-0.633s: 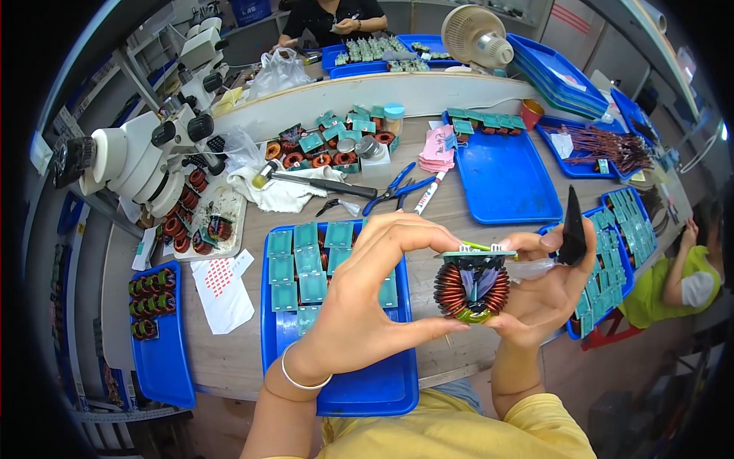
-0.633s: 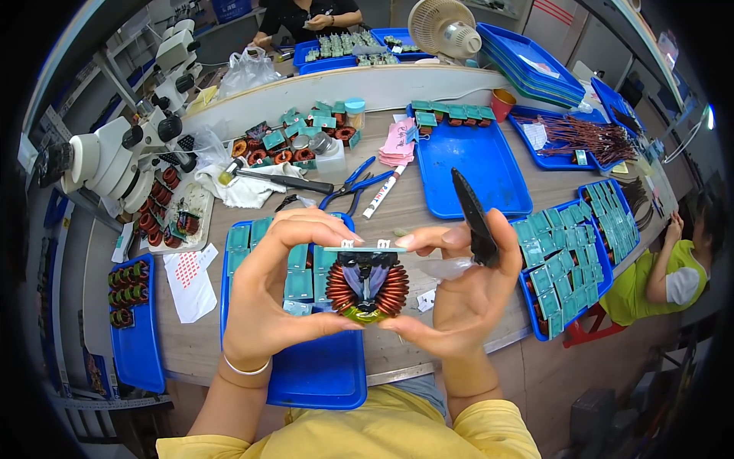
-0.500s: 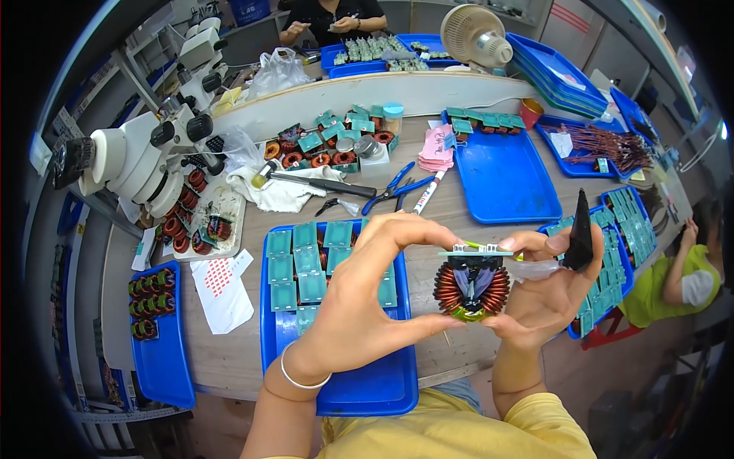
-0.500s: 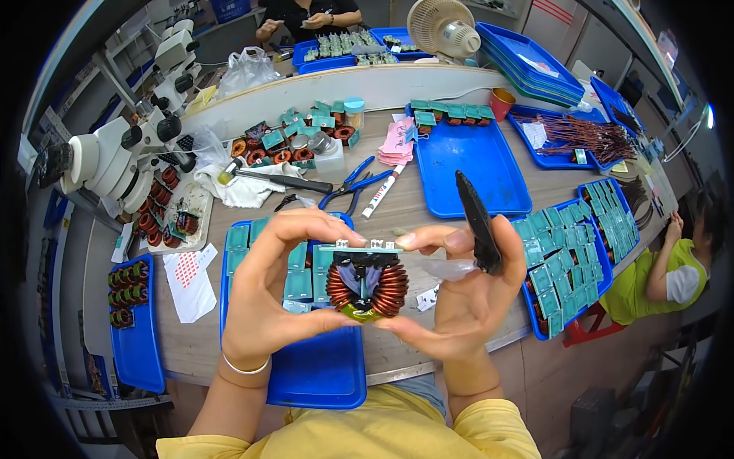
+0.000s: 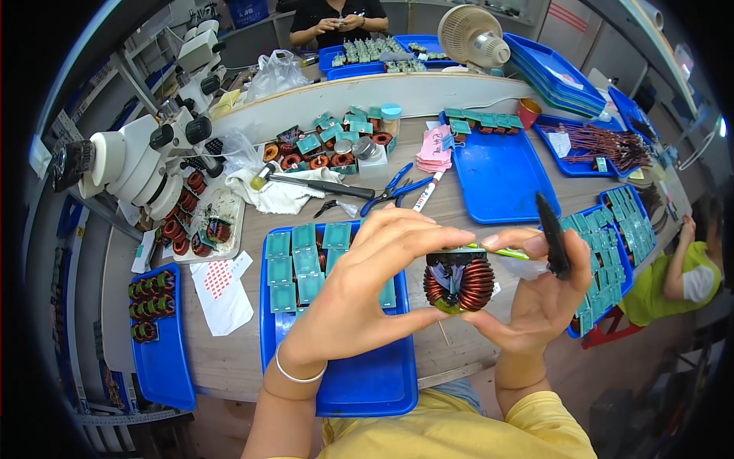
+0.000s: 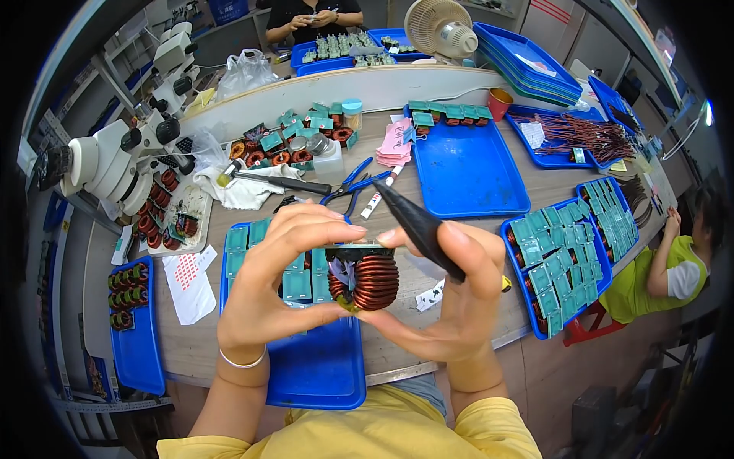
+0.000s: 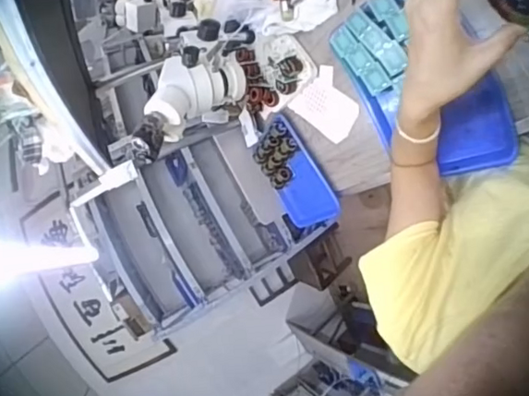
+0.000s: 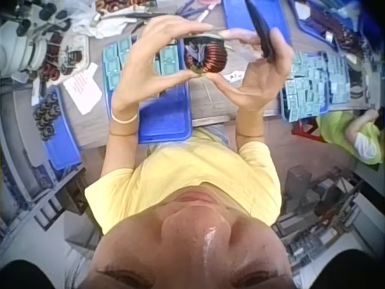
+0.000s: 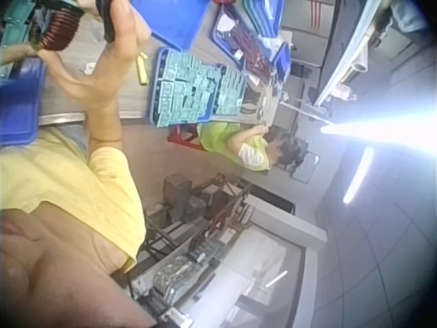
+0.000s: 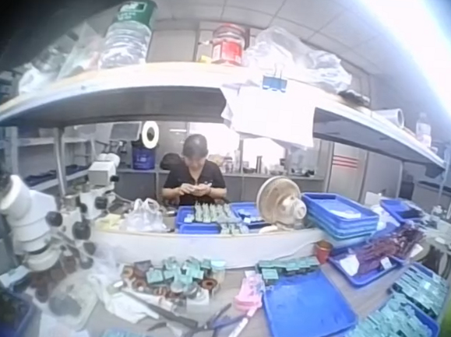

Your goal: Assembling, cleaning, and marking electronic toroidal inductor components on printed circuit boards.

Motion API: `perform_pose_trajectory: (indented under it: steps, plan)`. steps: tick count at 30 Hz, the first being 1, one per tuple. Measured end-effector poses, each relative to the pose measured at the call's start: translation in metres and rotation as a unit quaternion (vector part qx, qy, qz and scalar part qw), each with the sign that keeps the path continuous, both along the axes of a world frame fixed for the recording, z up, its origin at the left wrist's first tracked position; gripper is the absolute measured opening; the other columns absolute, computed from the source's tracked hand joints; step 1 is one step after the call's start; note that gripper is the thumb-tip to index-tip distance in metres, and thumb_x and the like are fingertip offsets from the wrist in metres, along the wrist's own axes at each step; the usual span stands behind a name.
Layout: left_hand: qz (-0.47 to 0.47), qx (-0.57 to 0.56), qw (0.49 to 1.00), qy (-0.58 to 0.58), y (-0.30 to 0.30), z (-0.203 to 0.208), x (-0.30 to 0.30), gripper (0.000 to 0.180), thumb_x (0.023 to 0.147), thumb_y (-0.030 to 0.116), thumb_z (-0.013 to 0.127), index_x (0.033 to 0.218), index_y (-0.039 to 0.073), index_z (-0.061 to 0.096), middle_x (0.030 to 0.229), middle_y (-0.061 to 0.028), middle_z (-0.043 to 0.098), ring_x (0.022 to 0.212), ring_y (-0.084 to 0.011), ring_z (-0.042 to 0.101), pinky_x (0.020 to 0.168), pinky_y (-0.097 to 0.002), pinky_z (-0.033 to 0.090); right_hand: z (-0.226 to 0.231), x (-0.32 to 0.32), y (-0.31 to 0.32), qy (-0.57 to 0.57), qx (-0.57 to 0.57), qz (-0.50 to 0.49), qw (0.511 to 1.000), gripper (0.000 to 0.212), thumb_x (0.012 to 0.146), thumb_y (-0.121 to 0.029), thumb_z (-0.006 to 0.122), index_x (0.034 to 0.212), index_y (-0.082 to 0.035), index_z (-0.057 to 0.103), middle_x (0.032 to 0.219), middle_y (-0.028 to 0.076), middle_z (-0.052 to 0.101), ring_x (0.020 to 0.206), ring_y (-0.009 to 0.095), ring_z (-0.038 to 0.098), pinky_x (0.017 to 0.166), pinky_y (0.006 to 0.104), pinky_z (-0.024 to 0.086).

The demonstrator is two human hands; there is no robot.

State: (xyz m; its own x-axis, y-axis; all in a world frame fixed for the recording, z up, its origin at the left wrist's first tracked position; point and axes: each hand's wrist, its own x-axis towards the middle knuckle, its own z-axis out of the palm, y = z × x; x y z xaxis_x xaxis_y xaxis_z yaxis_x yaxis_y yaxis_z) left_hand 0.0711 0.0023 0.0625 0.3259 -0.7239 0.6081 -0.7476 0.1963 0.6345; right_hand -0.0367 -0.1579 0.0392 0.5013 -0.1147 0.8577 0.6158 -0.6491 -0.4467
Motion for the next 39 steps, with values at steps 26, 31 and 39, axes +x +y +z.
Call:
perform_pose_trajectory:
  steps: [26,31,39]
  plan:
    - [0.126,0.055,0.972,0.188,0.009,-0.030,-0.024,0.066,0.064,0.019,0.077,0.118,0.004,0.042,0.105,-0.0112,0.052,0.102,-0.0200,0.050,0.088,-0.0313,0.039,-0.027,-0.005,0.023,0.059,-0.112,-0.113,0.985,0.087,0.054,0.004,0.069,0.130,-0.001,0.027,0.112,0.013,0.043,0.100,0.026,0.052,0.090,0.0365,0.037]
    - [0.129,0.039,0.987,0.082,0.028,-0.041,-0.022,0.070,0.062,0.023,0.078,0.120,0.009,0.043,0.110,-0.0134,0.045,0.110,-0.0289,0.042,0.093,-0.0380,0.033,-0.044,0.003,0.027,0.116,0.007,0.010,0.993,0.088,0.054,0.003,0.070,0.131,-0.001,0.028,0.113,0.011,0.041,0.103,0.023,0.048,0.091,0.0349,0.035]
    - [0.208,0.158,0.949,-0.177,0.059,-0.051,-0.030,0.057,0.063,0.024,0.074,0.112,0.012,0.050,0.109,-0.0075,0.047,0.120,-0.0304,0.034,0.102,-0.0584,0.014,-0.048,0.008,0.042,0.206,0.017,0.107,0.972,0.092,0.052,-0.004,0.078,0.131,-0.002,0.030,0.118,0.009,0.037,0.107,0.021,0.043,0.091,0.0341,0.035]
